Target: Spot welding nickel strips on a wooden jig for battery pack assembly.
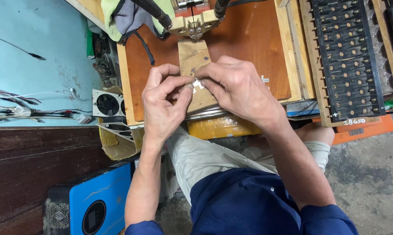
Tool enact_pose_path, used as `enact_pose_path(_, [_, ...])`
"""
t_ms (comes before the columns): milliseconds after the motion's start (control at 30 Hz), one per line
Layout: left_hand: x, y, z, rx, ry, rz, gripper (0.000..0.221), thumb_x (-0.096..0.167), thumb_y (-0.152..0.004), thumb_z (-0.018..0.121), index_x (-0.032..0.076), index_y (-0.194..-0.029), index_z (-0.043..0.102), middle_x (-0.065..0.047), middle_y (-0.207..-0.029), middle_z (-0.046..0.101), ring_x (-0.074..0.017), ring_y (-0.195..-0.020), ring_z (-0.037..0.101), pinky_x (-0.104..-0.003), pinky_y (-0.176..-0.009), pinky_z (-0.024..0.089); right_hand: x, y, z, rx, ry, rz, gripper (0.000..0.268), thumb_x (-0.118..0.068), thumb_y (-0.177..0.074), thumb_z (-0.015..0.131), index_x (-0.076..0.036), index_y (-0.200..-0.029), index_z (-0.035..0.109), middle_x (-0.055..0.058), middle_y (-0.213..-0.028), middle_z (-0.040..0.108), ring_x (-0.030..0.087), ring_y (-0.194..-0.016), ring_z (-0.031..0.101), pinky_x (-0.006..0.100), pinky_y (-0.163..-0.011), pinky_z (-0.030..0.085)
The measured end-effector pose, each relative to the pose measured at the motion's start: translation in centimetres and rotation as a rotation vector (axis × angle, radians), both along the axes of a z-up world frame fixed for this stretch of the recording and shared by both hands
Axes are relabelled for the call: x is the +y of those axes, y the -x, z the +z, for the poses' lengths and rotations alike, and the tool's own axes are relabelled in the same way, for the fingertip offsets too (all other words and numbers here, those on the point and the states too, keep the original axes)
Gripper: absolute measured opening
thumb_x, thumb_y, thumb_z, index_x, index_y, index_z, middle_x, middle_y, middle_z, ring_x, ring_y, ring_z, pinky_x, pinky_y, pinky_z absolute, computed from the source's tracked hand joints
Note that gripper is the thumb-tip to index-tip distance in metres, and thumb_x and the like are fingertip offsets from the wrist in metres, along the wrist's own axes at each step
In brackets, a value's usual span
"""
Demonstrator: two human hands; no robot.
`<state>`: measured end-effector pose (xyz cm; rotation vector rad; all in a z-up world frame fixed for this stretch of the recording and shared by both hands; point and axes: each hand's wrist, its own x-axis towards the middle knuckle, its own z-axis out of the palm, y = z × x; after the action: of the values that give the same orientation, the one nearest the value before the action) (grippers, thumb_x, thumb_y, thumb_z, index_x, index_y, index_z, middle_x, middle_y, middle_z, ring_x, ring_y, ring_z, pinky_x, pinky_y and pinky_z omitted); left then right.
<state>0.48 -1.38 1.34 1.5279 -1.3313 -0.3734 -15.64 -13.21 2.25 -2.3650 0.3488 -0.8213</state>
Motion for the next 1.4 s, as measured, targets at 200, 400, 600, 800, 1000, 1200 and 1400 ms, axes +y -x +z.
enact_pose_path(200, [0.4,0.1,-0.3,-0.14,0.06,0.02,0.014,-0.001,-0.096,0.071,0.0,-0.109,0.074,-0.016,-0.116,0.059,-0.019,-0.093,0.064,-0.024,-0.064,0.056,0.7,0.2,-0.3,-0.087,0.141,0.025,0.012,0.006,-0.101,0.063,0.004,-0.113,0.067,0.017,-0.09,0.064,0.031,-0.085,0.062,0.041,-0.074,0.051])
enact_pose_path(400, [0.7,0.2,-0.7,-0.118,0.084,0.012,0.013,0.002,-0.099,0.068,0.001,-0.111,0.073,-0.015,-0.119,0.06,-0.0178,-0.091,0.066,-0.023,-0.063,0.056,0.5,0.7,-1.3,-0.171,-0.003,-0.057,0.016,0.006,-0.098,0.071,0.01,-0.113,0.072,0.022,-0.105,0.076,0.03,-0.094,0.073,0.036,-0.084,0.06])
enact_pose_path(600, [0.7,0.3,-0.9,-0.045,0.093,0.099,0.012,0.01,-0.098,0.072,0.012,-0.108,0.078,-0.01,-0.117,0.069,-0.0161,-0.069,0.065,-0.029,-0.061,0.059,1.0,0.8,-2.5,-0.348,-0.544,-0.12,0.021,0.009,-0.092,0.077,0.004,-0.112,0.074,0.013,-0.088,0.074,0.013,-0.076,0.066,0.028,-0.07,0.058])
enact_pose_path(800, [0.6,0.1,-1.1,-0.016,0.09,0.082,0.012,0.008,-0.096,0.074,0.011,-0.107,0.078,-0.011,-0.116,0.069,-0.0172,-0.07,0.068,-0.029,-0.062,0.061,0.6,0.4,-2.5,-0.358,-0.628,-0.133,0.018,0.011,-0.094,0.077,0.005,-0.11,0.073,0.012,-0.089,0.073,0.01,-0.078,0.066,0.024,-0.071,0.058])
enact_pose_path(1000, [0.6,0.0,-1.1,0.011,0.078,0.078,0.011,0.007,-0.096,0.074,0.01,-0.106,0.079,-0.012,-0.117,0.069,-0.0168,-0.076,0.07,-0.028,-0.066,0.062,0.8,0.2,-2.0,-0.323,-0.633,-0.166,0.015,0.009,-0.095,0.077,0.002,-0.108,0.075,0.008,-0.09,0.071,0.005,-0.077,0.06,0.02,-0.07,0.055])
enact_pose_path(1200, [0.8,0.5,-1.0,0.077,0.061,0.111,0.013,0.004,-0.092,0.077,0.006,-0.105,0.077,-0.015,-0.115,0.07,-0.0165,-0.075,0.069,-0.027,-0.065,0.062,0.7,-0.4,-2.4,-0.255,-0.47,-0.237,0.018,0.003,-0.086,0.088,-0.004,-0.099,0.079,0.013,-0.097,0.069,0.012,-0.075,0.062,0.022,-0.063,0.055])
enact_pose_path(1400, [0.6,0.4,-0.9,0.136,0.039,0.141,0.012,0.0,-0.09,0.077,0.005,-0.101,0.077,-0.014,-0.11,0.071,-0.0116,-0.065,0.067,-0.025,-0.056,0.062,1.2,-1.0,-2.5,-0.245,-0.862,-0.253,0.023,0.0,-0.087,0.085,0.0,-0.108,0.075,0.005,-0.087,0.056,0.004,-0.069,0.059,0.018,-0.062,0.059])
